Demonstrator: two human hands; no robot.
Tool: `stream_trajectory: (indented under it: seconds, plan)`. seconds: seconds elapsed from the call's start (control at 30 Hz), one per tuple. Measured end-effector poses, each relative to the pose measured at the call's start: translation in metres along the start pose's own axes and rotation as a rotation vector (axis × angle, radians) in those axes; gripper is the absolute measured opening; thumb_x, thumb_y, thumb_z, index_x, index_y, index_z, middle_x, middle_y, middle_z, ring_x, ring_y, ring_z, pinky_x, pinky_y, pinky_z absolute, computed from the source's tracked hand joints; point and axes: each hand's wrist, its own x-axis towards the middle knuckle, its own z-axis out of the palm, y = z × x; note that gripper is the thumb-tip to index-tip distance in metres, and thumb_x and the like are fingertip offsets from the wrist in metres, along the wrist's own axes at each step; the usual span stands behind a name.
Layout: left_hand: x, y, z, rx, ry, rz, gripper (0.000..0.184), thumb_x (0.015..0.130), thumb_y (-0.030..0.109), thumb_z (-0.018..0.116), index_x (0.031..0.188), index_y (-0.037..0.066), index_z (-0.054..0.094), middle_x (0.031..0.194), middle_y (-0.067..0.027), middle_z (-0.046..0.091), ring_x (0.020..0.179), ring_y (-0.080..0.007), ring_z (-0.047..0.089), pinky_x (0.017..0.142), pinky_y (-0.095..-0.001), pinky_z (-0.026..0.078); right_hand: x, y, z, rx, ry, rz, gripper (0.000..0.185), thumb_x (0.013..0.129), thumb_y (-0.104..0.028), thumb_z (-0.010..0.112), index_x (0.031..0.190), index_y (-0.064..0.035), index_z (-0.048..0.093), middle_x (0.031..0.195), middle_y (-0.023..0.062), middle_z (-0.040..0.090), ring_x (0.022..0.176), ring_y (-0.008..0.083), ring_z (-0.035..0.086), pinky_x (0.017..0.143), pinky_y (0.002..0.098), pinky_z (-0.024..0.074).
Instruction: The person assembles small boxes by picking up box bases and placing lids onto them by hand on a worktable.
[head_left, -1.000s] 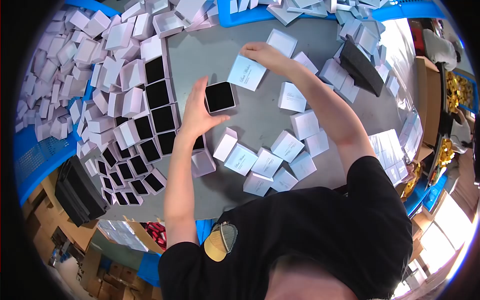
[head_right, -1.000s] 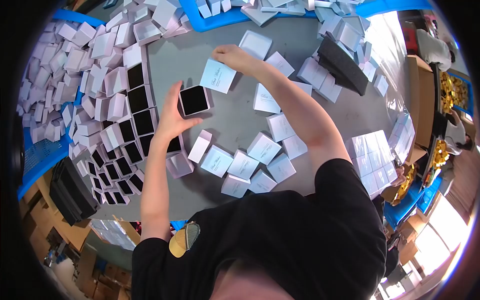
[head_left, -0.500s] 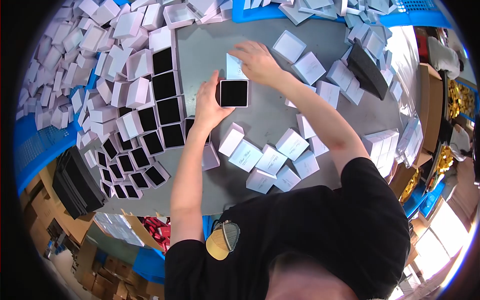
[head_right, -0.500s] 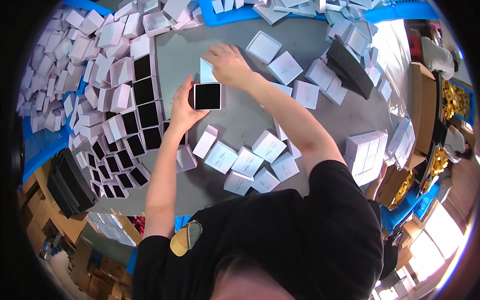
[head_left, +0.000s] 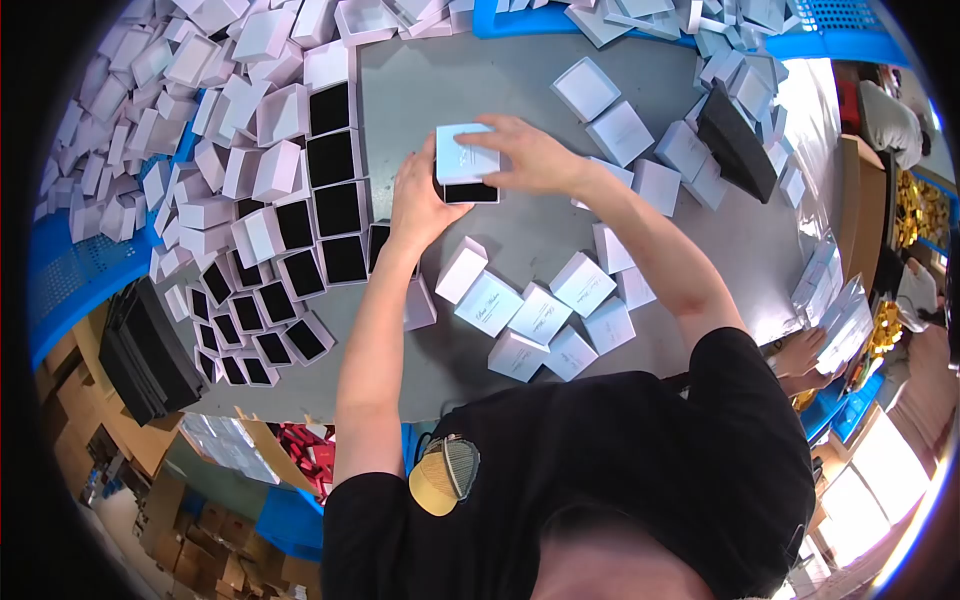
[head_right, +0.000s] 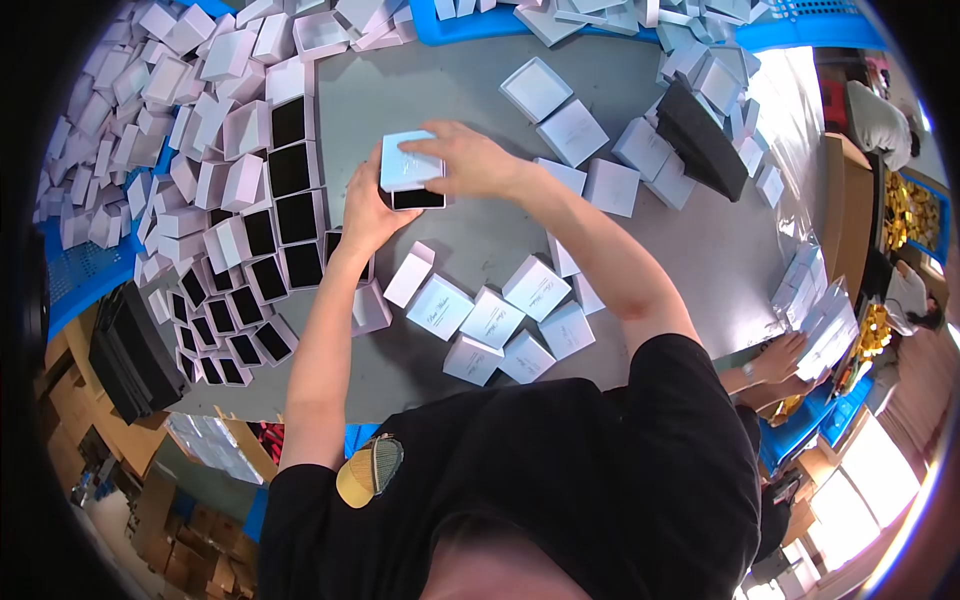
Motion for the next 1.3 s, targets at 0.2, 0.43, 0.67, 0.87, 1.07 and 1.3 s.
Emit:
stream_trajectory:
  seconds: [0.2,0.43,0.67,0.87,1.07,1.3]
  plan:
    - [-0.001,0.001,0.004,0.055,0.070,0.083,0.105,0.058,0.026,0.090,0.145,-0.001,0.037,0.123,-0.0191,0.060,0.114,-0.0387,0.054,0.106,-0.0496,0.038,-0.025,-0.019,0.008,-0.150,0.110,-0.142,0.062,0.073,-0.012,0.076,0.133,-0.0212,0.061,0.137,0.0209,0.049,0.126,0.0387,0.049,0.107,0.0464,0.0418]
    - [-0.004,0.001,-0.004,-0.034,-0.007,0.143,0.104,0.062,0.031,0.088,0.148,0.005,0.036,0.134,-0.0185,0.052,0.123,-0.0371,0.051,0.113,-0.0550,0.030,-0.027,-0.015,0.025,-0.340,0.099,-0.124,0.068,0.071,-0.012,0.080,0.135,-0.0204,0.058,0.141,0.0204,0.045,0.128,0.0368,0.047,0.109,0.0515,0.0384]
    - [-0.007,0.009,0.003,0.128,-0.095,0.126,0.080,0.078,0.029,0.078,0.148,0.018,0.041,0.151,-0.0148,0.038,0.135,-0.0354,0.043,0.116,-0.0590,0.023,-0.037,-0.014,0.039,-0.380,0.234,-0.083,0.061,0.074,-0.019,0.077,0.133,-0.0210,0.059,0.141,0.0174,0.044,0.134,0.0358,0.043,0.113,0.0559,0.0311]
    - [-0.031,0.006,-0.069,0.160,-0.066,0.183,0.057,0.083,0.010,0.067,0.137,0.005,0.051,0.138,-0.0155,0.053,0.127,-0.0347,0.049,0.110,-0.0515,0.034,-0.100,0.006,-0.001,-0.424,0.193,0.030,0.046,0.075,-0.019,0.076,0.121,-0.0169,0.065,0.137,0.0187,0.049,0.134,0.0371,0.043,0.114,0.0563,0.0293]
    - [-0.083,0.037,-0.125,0.534,-0.350,0.160,0.060,0.071,-0.006,0.062,0.130,0.001,0.056,0.133,-0.0158,0.056,0.129,-0.0332,0.048,0.108,-0.0448,0.037,-0.066,0.058,-0.057,-0.273,0.456,0.305,0.027,0.077,-0.026,0.076,0.100,-0.0119,0.070,0.112,0.0100,0.066,0.113,0.0316,0.056,0.102,0.0513,0.0384]
    - [-0.077,0.001,-0.096,0.671,-0.391,0.331,0.058,0.074,-0.009,0.057,0.131,0.000,0.054,0.131,-0.0154,0.057,0.133,-0.0311,0.046,0.113,-0.0449,0.032,0.018,0.069,-0.035,-0.491,0.178,0.258,0.029,0.082,-0.026,0.072,0.105,-0.0087,0.067,0.107,0.0107,0.069,0.096,0.0307,0.065,0.092,0.0425,0.0450]
